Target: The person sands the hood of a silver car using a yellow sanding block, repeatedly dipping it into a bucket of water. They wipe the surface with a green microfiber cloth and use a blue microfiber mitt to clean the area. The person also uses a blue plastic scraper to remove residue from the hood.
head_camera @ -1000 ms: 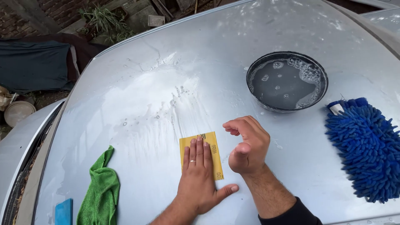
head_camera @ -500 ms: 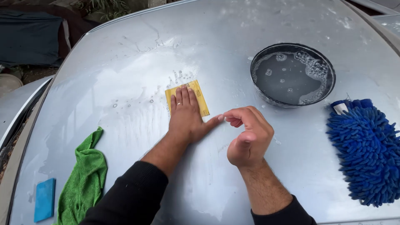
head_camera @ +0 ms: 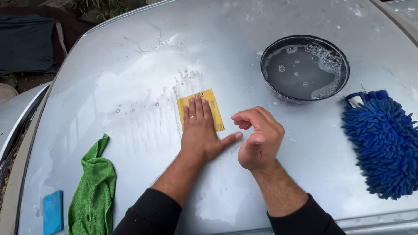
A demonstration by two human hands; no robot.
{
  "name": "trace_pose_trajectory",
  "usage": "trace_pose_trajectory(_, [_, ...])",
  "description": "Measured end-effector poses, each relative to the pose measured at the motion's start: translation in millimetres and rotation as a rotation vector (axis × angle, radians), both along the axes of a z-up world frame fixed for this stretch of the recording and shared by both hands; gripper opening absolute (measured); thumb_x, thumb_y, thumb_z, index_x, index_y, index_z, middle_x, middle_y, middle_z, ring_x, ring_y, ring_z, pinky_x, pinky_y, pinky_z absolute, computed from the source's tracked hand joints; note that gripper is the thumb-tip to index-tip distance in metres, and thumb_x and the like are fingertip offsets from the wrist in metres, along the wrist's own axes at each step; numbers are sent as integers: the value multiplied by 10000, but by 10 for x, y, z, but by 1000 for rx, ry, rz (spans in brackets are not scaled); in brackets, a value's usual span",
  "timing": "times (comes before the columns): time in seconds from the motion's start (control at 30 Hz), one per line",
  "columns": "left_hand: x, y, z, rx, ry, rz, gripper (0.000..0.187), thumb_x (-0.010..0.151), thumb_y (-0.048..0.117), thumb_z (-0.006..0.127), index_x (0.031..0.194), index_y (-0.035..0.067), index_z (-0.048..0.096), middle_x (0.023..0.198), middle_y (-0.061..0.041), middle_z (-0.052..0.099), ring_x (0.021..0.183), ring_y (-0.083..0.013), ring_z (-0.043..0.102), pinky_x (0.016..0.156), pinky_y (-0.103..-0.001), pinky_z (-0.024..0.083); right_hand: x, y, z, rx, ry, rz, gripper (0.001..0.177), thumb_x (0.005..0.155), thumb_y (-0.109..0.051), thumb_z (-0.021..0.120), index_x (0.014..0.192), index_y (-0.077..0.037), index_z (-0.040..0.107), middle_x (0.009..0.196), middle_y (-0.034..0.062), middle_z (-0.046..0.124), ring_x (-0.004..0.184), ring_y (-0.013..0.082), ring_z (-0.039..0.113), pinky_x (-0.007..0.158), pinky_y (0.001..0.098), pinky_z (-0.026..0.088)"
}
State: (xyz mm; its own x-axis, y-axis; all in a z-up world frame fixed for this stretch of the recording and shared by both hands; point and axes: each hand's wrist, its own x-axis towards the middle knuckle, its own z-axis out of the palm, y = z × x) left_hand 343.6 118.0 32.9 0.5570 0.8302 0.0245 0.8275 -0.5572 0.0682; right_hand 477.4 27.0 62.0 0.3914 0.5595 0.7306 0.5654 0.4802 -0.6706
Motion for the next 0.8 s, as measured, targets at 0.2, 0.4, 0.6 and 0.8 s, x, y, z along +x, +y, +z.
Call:
trace_pose_trajectory(0.2, [-140, -527, -100, -46, -9, -159, 1393, 754, 958, 464, 1510, -167, 140, 1620, -380, 125, 1545, -471, 13, 1226, -538, -1, -11, -5, -18, -35, 5, 2, 943, 1075, -736, 140, 856, 10, 673, 751, 80, 664, 694, 181, 670, 633, 300, 551])
trace_pose_trajectory(0.4, [-92, -268, -47, 39, 105, -127, 1343, 809, 913, 436, 1508, -196, 140, 1604, -395, 125, 1539, -446, 26, 1225, -492, 28, 18, -59, 21, -12, 72, 3, 953, 1068, -749, 141, 878, 13, 680, 764, 83, 664, 692, 178, 668, 642, 298, 550])
trace_pose_trajectory(0.6, [-66, -492, -55, 17, -61, -162, 1373, 750, 951, 463, 1496, -167, 182, 1586, -367, 155, 1539, -454, 36, 1229, -510, 33, 11, -14, -24, -40, 78, 22, 957, 1061, -755, 144, 867, 12, 683, 757, 88, 669, 695, 181, 680, 641, 290, 561])
trace_pose_trajectory(0.8, [-4, -434, -25, 57, -1, -71, 1349, 782, 899, 512, 1512, -185, 179, 1603, -375, 171, 1550, -425, 56, 1243, -484, 39, 5, -63, 18, -17, 103, 21, 960, 1054, -758, 145, 887, 24, 678, 767, 97, 667, 692, 183, 674, 644, 296, 555])
